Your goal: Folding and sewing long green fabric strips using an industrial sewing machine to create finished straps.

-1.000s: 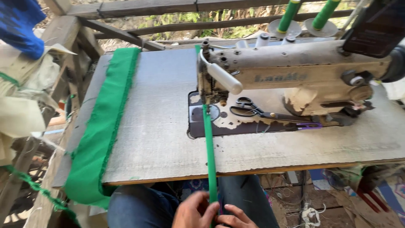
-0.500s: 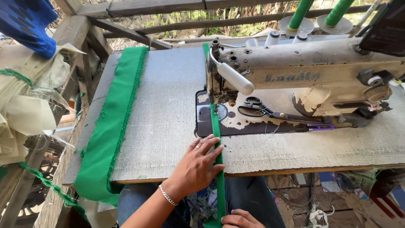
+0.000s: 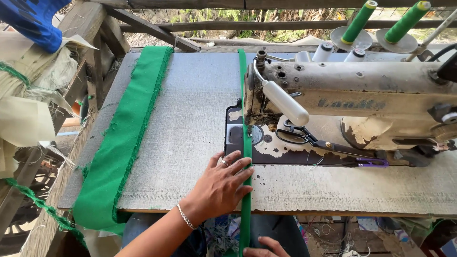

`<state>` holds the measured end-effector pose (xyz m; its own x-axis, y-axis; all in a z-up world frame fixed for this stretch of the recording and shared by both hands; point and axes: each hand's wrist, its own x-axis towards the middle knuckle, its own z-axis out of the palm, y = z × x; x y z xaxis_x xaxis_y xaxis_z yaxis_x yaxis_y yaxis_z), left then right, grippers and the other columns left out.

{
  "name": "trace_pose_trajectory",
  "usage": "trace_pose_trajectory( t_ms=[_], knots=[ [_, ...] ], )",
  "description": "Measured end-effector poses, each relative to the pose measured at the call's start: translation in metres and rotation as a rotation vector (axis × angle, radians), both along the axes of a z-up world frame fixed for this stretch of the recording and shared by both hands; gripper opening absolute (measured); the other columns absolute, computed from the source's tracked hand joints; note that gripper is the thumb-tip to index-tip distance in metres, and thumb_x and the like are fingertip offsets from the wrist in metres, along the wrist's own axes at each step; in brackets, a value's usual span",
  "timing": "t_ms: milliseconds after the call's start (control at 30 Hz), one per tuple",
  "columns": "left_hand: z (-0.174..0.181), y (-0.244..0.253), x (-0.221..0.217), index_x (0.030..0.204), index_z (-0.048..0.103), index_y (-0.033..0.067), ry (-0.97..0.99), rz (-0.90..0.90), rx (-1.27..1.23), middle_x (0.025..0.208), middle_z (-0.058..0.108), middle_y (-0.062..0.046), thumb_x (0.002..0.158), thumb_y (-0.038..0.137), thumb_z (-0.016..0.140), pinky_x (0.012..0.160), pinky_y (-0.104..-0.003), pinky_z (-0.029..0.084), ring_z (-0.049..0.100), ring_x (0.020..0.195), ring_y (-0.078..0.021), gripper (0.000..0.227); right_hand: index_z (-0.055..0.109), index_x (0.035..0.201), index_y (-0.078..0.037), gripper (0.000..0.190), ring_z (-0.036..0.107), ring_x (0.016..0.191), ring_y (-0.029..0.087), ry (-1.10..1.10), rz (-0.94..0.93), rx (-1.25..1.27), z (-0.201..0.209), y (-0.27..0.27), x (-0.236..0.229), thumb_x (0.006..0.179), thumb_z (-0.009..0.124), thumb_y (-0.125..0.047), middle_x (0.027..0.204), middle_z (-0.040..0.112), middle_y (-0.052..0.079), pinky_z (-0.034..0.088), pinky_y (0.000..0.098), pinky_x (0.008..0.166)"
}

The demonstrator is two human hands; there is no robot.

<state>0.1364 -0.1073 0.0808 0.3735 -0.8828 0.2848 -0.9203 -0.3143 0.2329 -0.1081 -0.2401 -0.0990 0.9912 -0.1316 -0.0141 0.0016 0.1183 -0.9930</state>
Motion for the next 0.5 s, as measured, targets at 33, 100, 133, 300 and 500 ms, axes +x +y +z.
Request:
trace_pose_trajectory(
  t_ms=[33,100,133,300,500],
  knots=[
    [-0.001,-0.002,0.003,0.129,0.064,0.0122,0.0,0.014,0.016,0.142,0.058,-0.01,0.101,0.04,0.057,0.11,-0.061,0.03,0.047,0.137,-0.0383,0.041,0.064,0.122,-0.009,0.029,0.077,0.117,0.016,-0.232,0.055,-0.492,0.043,0.0,0.015,0.105,0.046,-0.024,0.12,0.083,0.003,0.047,0.0323,0.113],
    [-0.002,-0.005,0.007,0.129,0.064,0.0124,-0.002,0.026,0.028,0.143,0.058,-0.01,0.101,0.04,0.056,0.11,-0.062,0.03,0.046,0.138,-0.0381,0.041,0.08,0.105,-0.017,0.036,0.072,0.116,0.007,-0.464,0.102,-0.991,0.084,-0.001,0.031,0.108,0.044,-0.022,0.114,0.081,-0.011,0.038,0.0329,0.113],
    [-0.001,-0.005,0.008,0.129,0.064,0.0126,-0.007,0.025,0.047,0.143,0.058,-0.01,0.101,0.041,0.055,0.111,-0.062,0.029,0.045,0.138,-0.0386,0.041,0.079,0.111,-0.014,0.035,0.072,0.118,0.01,-0.419,0.147,-0.903,0.081,-0.004,0.031,0.107,0.046,-0.023,0.12,0.08,-0.006,0.038,0.0332,0.113],
    [0.009,-0.012,0.025,0.129,0.067,0.0174,0.06,-0.006,0.032,0.142,0.062,-0.008,0.101,0.039,0.055,0.114,-0.062,0.026,0.046,0.14,-0.0369,0.038,0.08,0.11,-0.004,0.039,0.076,0.116,0.007,-0.232,0.081,-0.593,0.09,0.014,0.027,0.105,0.049,-0.026,0.119,0.085,0.0,0.041,0.0286,0.112],
    [-0.036,-0.056,0.117,0.111,0.073,0.0096,0.277,0.493,-0.125,0.11,0.07,-0.004,0.101,0.032,0.06,0.091,-0.045,0.045,0.061,0.097,-0.0259,0.028,0.077,0.119,-0.008,0.026,0.071,0.118,0.013,-0.347,0.035,-0.646,0.075,0.035,0.041,0.104,0.059,-0.019,0.122,0.078,-0.002,0.045,0.0313,0.108]
  ],
)
